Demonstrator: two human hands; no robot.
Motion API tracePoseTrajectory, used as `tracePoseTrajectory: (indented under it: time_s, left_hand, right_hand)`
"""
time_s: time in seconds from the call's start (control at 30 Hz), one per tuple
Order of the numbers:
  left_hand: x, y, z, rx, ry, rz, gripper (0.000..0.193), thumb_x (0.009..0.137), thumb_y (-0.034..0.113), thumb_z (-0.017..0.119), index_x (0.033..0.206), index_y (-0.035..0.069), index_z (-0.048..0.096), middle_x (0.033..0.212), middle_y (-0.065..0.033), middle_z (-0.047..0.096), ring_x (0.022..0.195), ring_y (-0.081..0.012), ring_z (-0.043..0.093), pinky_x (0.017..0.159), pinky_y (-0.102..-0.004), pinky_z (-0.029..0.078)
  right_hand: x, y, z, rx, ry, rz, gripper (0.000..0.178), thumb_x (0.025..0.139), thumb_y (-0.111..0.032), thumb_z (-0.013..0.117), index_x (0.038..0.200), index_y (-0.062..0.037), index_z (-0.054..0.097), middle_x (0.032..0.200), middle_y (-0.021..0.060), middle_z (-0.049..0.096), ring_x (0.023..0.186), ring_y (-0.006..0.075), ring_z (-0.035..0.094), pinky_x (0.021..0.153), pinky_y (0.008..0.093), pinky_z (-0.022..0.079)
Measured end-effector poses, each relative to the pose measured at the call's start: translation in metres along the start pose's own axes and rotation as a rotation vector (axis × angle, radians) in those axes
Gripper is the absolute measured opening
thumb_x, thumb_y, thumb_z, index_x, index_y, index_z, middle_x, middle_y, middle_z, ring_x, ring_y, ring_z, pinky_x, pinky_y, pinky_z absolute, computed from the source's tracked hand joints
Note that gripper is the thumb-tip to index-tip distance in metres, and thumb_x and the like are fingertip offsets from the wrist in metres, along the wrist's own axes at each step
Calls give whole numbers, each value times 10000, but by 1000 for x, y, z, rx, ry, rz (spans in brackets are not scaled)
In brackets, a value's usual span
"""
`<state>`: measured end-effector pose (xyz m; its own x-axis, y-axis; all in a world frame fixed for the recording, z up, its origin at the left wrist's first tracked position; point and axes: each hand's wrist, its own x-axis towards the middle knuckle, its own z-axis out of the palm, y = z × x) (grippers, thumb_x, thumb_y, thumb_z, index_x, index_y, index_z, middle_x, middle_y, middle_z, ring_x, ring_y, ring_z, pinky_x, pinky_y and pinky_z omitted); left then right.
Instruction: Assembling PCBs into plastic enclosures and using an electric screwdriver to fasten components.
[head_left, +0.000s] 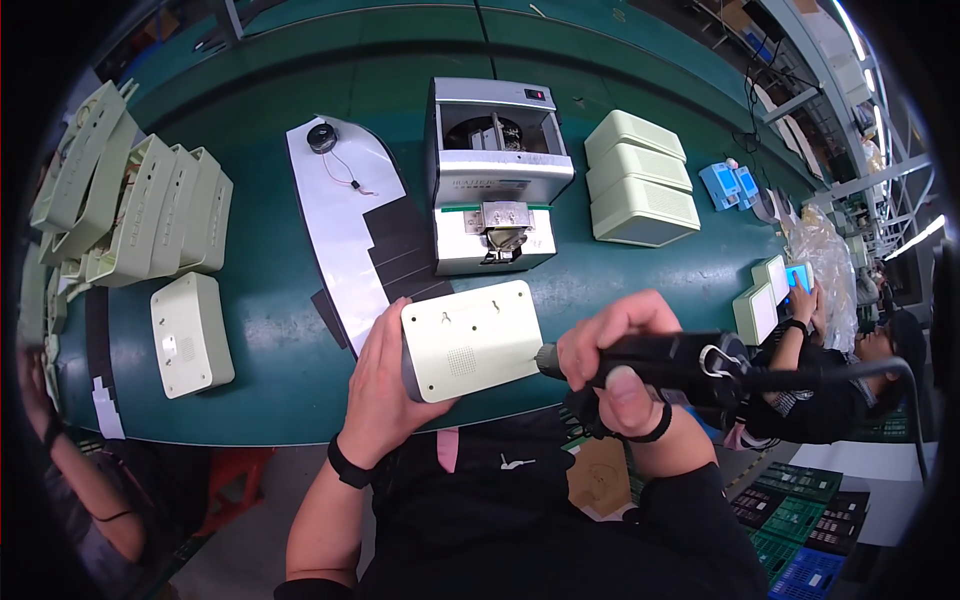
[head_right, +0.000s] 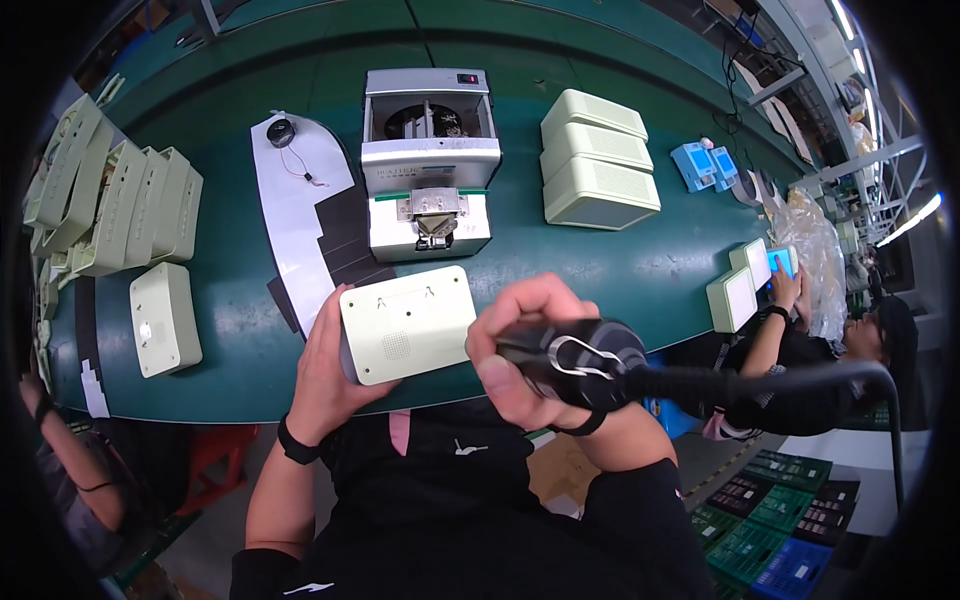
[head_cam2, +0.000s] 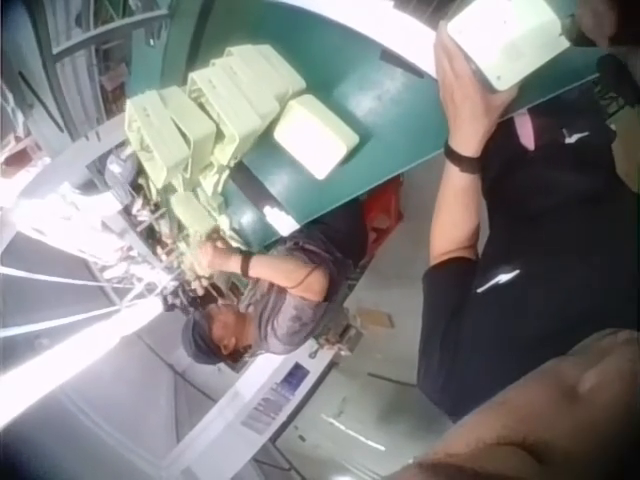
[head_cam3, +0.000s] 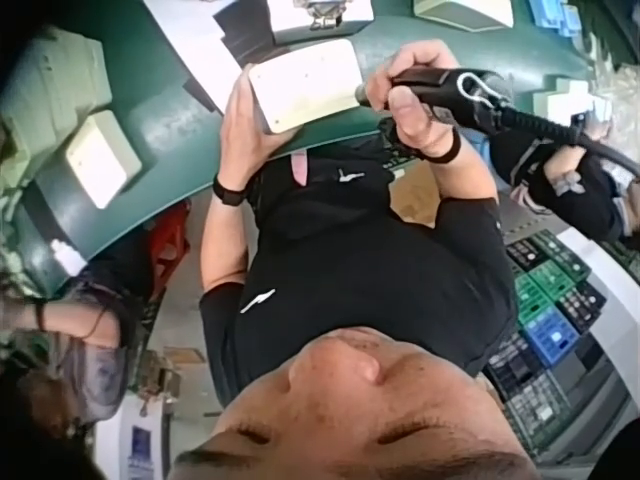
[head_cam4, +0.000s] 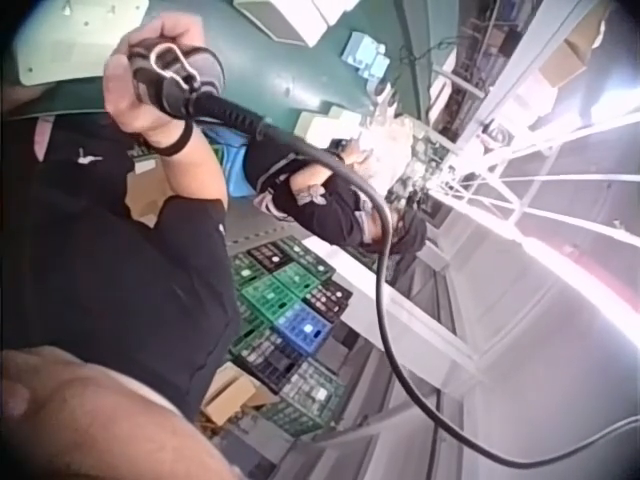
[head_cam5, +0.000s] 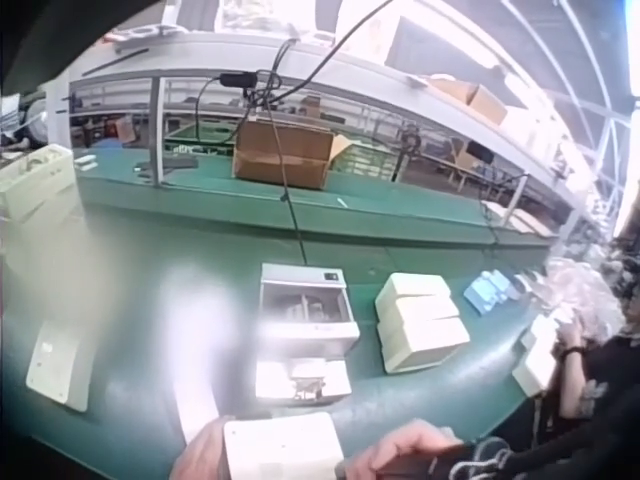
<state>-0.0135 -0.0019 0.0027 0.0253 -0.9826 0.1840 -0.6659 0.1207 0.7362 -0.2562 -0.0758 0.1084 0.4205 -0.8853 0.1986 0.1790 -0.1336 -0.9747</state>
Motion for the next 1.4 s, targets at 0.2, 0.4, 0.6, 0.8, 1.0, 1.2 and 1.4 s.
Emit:
tracePoseTrajectory:
  time_s: [0.2, 0.4, 0.6, 0.8, 1.0, 1.2, 1.4]
  left_hand:
    - [6, 10, -31, -27, -102, -46, 1041, 710, 285, 953, 1546, -8, 406, 1453, -232, 568, 1318, -401, 589, 1107, -452, 490]
    - [25, 5, -56, 101, -182, -183, 820, 808, 336, 888, 1470, 18, 522, 1363, -200, 659, 1202, -390, 670, 1051, -463, 525]
    - [25, 17, -45, 22, 66, 15, 705, 813, 249, 889, 1403, 41, 566, 1293, -198, 685, 1101, -394, 706, 963, -450, 571]
    - [47, 61, -4, -29, -72, 159, 728, 797, 188, 887, 1407, 30, 522, 1262, -206, 675, 1099, -420, 692, 917, -448, 588]
    - [117, 111, 113, -122, -170, 253, 741, 828, 175, 850, 1435, 8, 459, 1284, -251, 634, 1150, -475, 646, 975, -496, 553]
    - [101, 133, 97, -141, 199, 349, 831, 826, 178, 862, 1509, 3, 423, 1349, -239, 608, 1230, -451, 615, 1027, -464, 536]
    - [15, 16, -29, 375, 670, 160, 887, 808, 280, 906, 1520, 15, 449, 1465, -254, 515, 1317, -450, 552, 1106, -495, 474]
  right_hand:
    - [40, -48, -11, 106, 47, -275, 430, 996, -450, 644, 1111, -63, 495, 727, 42, 547, 510, 161, 520, 550, 341, 477]
    - [34, -69, -23, 185, 180, -375, 377, 1045, -421, 532, 1106, -52, 487, 721, 43, 529, 478, 150, 492, 524, 336, 458]
    - [-15, -47, -56, 163, 275, -322, 353, 1062, -403, 513, 1121, -58, 465, 729, 44, 525, 483, 151, 490, 522, 329, 460]
    - [-51, -42, -82, 141, 398, -319, 337, 1073, -396, 505, 1119, -65, 456, 738, 44, 524, 498, 156, 500, 521, 328, 465]
    - [-63, -53, -71, 157, 399, -406, 348, 1067, -401, 521, 1123, -64, 456, 738, 47, 526, 498, 161, 504, 520, 328, 468]
    - [-77, -51, -70, 115, 394, -431, 420, 987, -386, 681, 1139, -64, 457, 739, 66, 549, 535, 179, 540, 555, 351, 497]
    - [-111, -25, -121, 109, 507, -356, 365, 1019, -349, 651, 1163, -69, 467, 747, 52, 536, 544, 165, 517, 540, 335, 466]
